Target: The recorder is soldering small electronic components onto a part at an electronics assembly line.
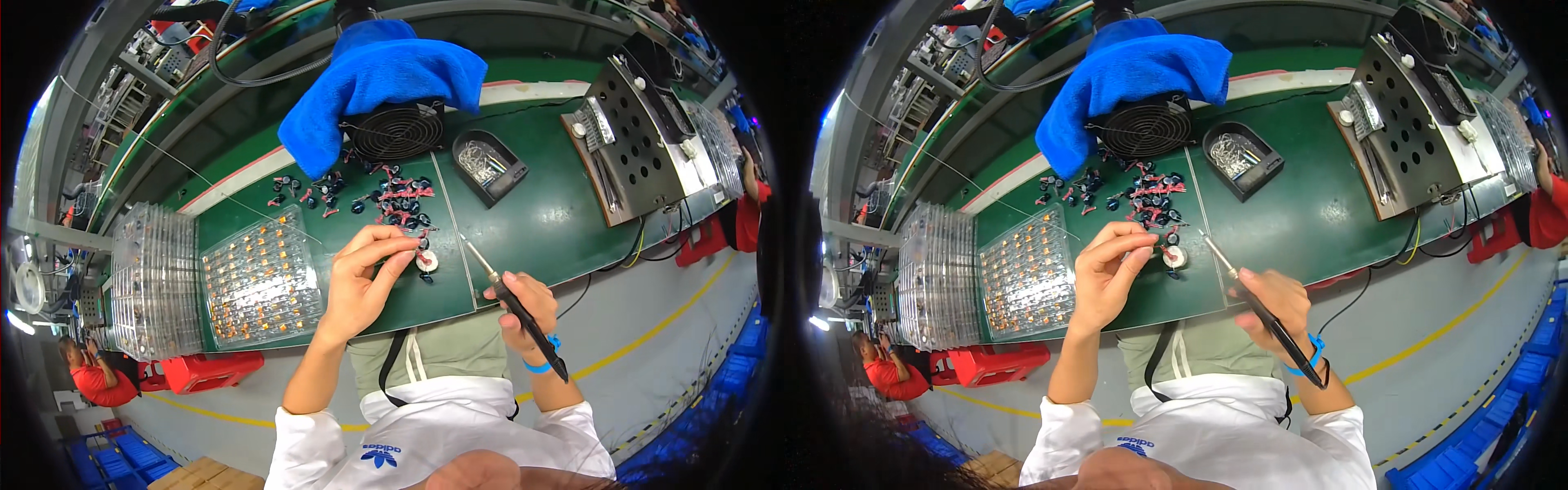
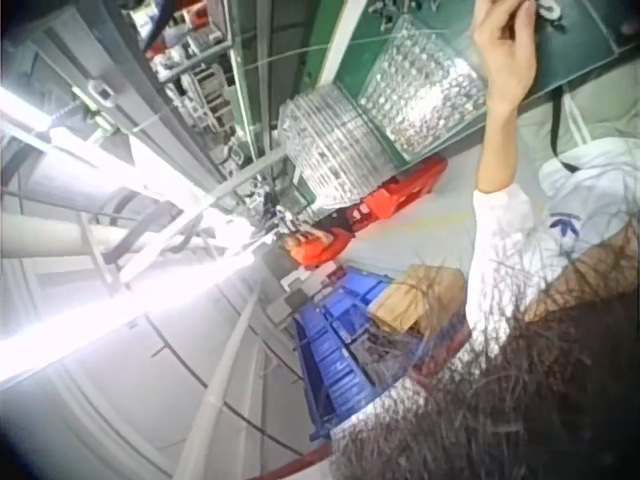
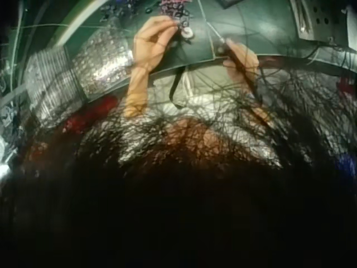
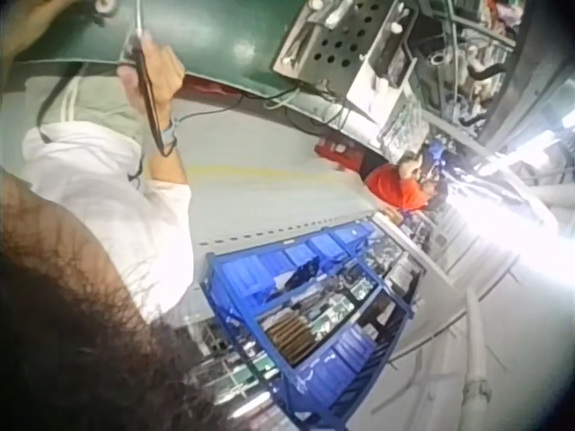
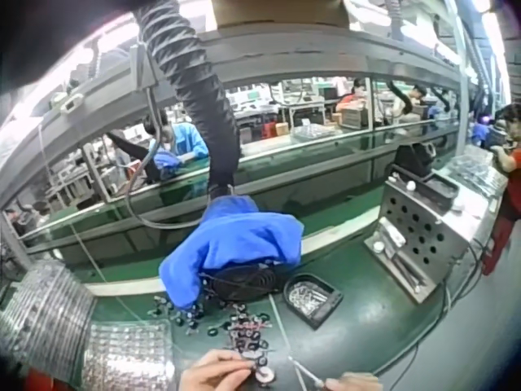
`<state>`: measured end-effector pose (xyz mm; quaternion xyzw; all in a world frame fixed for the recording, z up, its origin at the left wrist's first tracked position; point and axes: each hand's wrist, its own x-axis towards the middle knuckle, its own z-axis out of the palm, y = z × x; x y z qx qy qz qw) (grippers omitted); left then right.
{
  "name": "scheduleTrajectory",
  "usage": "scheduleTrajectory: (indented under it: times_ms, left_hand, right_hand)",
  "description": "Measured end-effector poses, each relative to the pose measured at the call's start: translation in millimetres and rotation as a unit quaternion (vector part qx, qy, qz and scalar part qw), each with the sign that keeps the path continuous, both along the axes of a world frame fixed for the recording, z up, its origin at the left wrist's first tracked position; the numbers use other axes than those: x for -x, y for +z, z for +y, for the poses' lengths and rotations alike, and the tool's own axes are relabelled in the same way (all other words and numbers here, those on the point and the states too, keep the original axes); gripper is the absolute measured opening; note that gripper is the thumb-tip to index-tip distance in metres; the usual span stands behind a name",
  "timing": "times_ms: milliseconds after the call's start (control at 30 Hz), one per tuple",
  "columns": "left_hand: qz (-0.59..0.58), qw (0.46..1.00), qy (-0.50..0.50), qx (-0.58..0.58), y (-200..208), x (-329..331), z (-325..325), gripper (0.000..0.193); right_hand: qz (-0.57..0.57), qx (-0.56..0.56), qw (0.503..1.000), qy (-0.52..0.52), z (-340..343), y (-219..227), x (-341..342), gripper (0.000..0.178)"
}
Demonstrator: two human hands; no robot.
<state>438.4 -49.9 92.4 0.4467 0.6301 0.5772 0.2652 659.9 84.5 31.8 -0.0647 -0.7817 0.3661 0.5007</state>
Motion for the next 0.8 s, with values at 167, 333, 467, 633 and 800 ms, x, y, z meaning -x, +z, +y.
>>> scheduleTrajectory:
  times_ms: [167,333,467,633,800]
  left_hand:
    - [0.004,0.999,0.025,-0.038,-4.8,-5.7,8.5,0.028]
    - [0.02,0.999,0.04,-0.02,-5.8,-8.0,10.8,0.04]
    - [0.041,0.998,0.041,-0.021,-7.0,-8.6,12.7,0.041]
    - [0.14,0.989,0.042,-0.027,-10.6,-8.1,12.0,0.048]
    - [0.123,0.99,0.051,-0.042,-14.7,-10.8,14.3,0.053]
  right_hand:
    - [-0.02,-0.023,0.999,-0.015,0.7,2.8,-3.3,0.053]
    - [0.016,-0.014,1.0,-0.019,-1.2,3.7,2.2,0.036]
    - [-0.003,-0.013,1.0,-0.022,-2.0,5.3,2.0,0.029]
    - [-0.009,-0.038,0.999,-0.012,-0.7,6.6,4.7,0.027]
    - [-0.027,-0.061,0.998,-0.003,0.8,9.5,6.4,0.024]
